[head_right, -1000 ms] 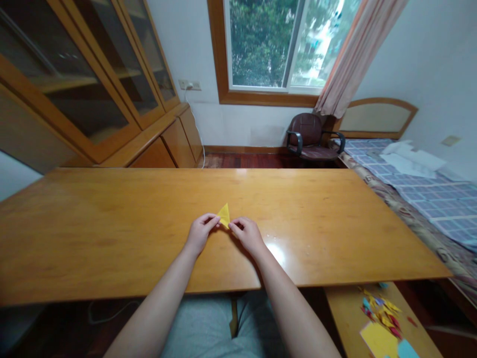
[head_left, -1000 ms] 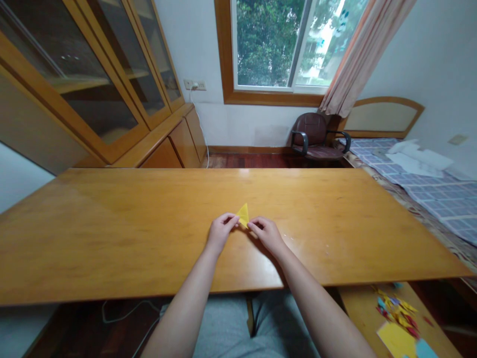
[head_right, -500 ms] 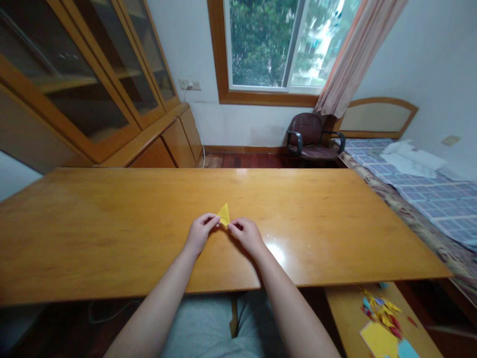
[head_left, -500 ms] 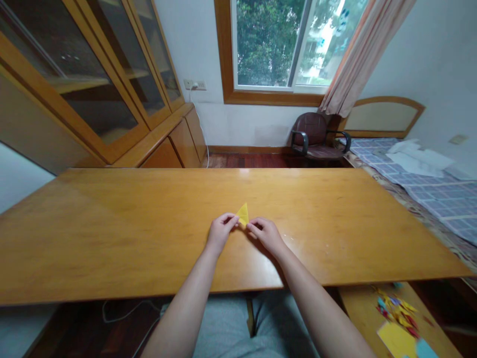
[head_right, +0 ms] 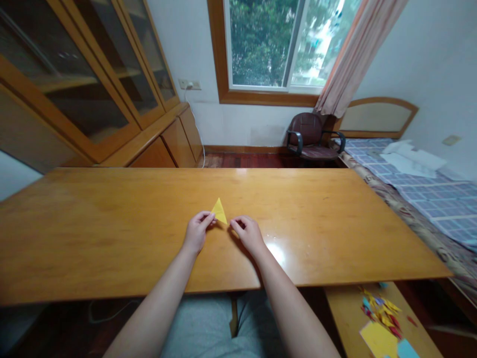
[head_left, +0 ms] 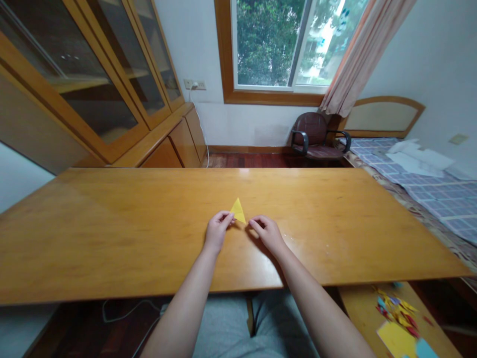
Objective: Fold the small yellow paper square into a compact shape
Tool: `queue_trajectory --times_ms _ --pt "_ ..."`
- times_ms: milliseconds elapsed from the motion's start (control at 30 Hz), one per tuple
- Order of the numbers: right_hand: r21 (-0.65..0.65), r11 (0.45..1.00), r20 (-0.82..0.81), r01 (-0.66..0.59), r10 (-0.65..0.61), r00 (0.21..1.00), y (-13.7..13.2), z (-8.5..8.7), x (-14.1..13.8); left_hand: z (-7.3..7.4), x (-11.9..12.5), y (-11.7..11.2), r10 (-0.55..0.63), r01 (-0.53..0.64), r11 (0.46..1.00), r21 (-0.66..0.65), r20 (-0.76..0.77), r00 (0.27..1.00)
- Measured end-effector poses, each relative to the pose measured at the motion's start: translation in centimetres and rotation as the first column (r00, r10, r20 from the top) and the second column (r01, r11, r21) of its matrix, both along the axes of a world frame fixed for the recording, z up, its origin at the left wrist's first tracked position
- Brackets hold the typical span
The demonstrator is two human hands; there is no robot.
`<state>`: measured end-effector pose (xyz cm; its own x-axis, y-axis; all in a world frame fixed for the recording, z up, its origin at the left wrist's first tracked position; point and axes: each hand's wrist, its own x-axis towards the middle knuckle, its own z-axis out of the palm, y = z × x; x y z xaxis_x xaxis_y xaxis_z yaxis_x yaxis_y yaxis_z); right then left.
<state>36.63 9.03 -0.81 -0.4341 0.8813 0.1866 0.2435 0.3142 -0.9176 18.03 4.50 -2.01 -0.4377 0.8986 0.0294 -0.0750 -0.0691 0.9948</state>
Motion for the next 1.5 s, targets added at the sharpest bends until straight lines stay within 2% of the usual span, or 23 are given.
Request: queue_trajectory --times_ms 133,267,367,567,767,1067,1300,1500 --pt "0.002 1.0 -0.009 -0.001 0.001 1.0 0.0 -0.1 -0.1 0.8 0.6 -0.4 -0.177 0.169 0.984 -0.055 -0.215 0.96" --pt "-0.008 1.0 0.029 -0.009 0.009 1.0 0.0 0.0 -0.1 1.2 0.9 -0.5 -0.239 0.226 0.971 -0.078 -0.346 0.907" --pt "-0.058 0.998 -0.013 -0.015 0.014 1.0 0.0 0.2 0.0 1.4 0.9 -0.6 -0.234 0.225 0.972 -0.065 -0.325 0.916" --pt "-0.214 0.977 -0.182 -0.019 -0.02 0.983 0.5 -0.1 0.4 1.7 0.9 -0.6 -0.221 0.216 0.975 -0.046 -0.191 0.957" --pt "-0.289 0.957 -0.257 -0.03 -0.048 0.965 0.5 -0.1 0.7 1.1 0.8 -0.5 -0.224 0.217 0.974 -0.059 -0.226 0.948" --pt "-0.228 0.972 -0.172 -0.049 0.009 0.985 0.4 0.1 0.6 0.9 0.9 -0.3 -0.199 0.191 0.98 -0.057 -0.286 0.937" --pt "-0.169 0.982 -0.125 -0.085 0.065 0.99 0.1 0.3 0.3 1.2 0.8 -0.5 -0.234 0.228 0.972 -0.058 -0.351 0.907" --pt "-0.137 0.988 -0.109 -0.07 0.055 0.993 0.1 0.3 0.3 1.4 0.8 -0.6 -0.271 0.262 0.962 -0.079 -0.386 0.882"
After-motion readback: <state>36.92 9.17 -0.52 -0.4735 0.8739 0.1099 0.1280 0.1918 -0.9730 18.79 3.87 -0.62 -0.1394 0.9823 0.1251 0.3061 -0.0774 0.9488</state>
